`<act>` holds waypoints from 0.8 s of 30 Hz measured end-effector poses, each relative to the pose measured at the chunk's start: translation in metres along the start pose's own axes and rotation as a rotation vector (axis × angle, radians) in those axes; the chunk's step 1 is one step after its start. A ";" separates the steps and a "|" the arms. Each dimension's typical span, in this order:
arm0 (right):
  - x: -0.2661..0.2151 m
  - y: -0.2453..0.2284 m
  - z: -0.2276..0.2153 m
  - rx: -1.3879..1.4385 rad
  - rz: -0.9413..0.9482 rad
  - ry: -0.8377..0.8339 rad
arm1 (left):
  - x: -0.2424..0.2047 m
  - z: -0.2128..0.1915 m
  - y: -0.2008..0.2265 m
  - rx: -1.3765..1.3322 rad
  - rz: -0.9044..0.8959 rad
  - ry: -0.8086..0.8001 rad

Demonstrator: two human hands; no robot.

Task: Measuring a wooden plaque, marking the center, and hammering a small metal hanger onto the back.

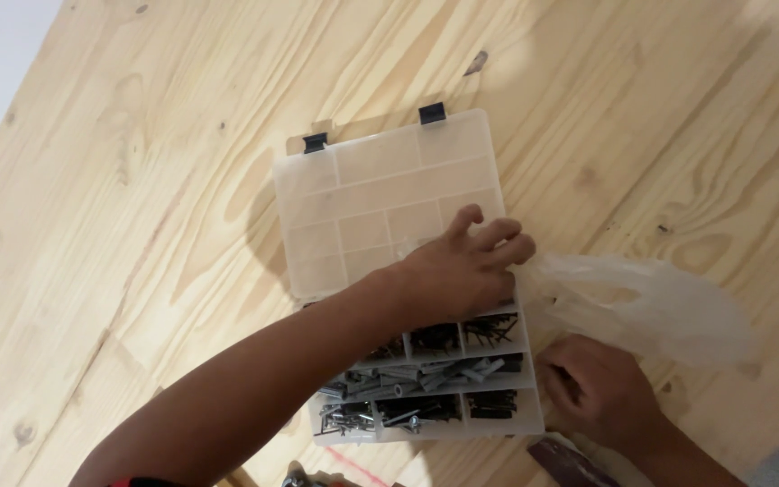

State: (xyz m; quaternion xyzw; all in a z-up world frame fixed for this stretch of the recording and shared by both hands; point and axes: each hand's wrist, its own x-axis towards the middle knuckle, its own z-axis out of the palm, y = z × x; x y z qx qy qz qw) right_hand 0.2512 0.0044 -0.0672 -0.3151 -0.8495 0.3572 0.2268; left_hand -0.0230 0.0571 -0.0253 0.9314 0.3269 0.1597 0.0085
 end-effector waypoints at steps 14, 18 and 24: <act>0.003 -0.003 -0.003 0.009 -0.027 0.014 | 0.017 -0.050 -0.001 -0.395 -0.276 -0.212; 0.000 -0.002 -0.002 0.027 0.055 -0.042 | 0.012 -0.094 0.019 -0.759 -0.635 -0.035; 0.004 -0.007 -0.004 0.048 0.007 0.018 | -0.032 -0.123 0.093 -1.200 -1.222 0.382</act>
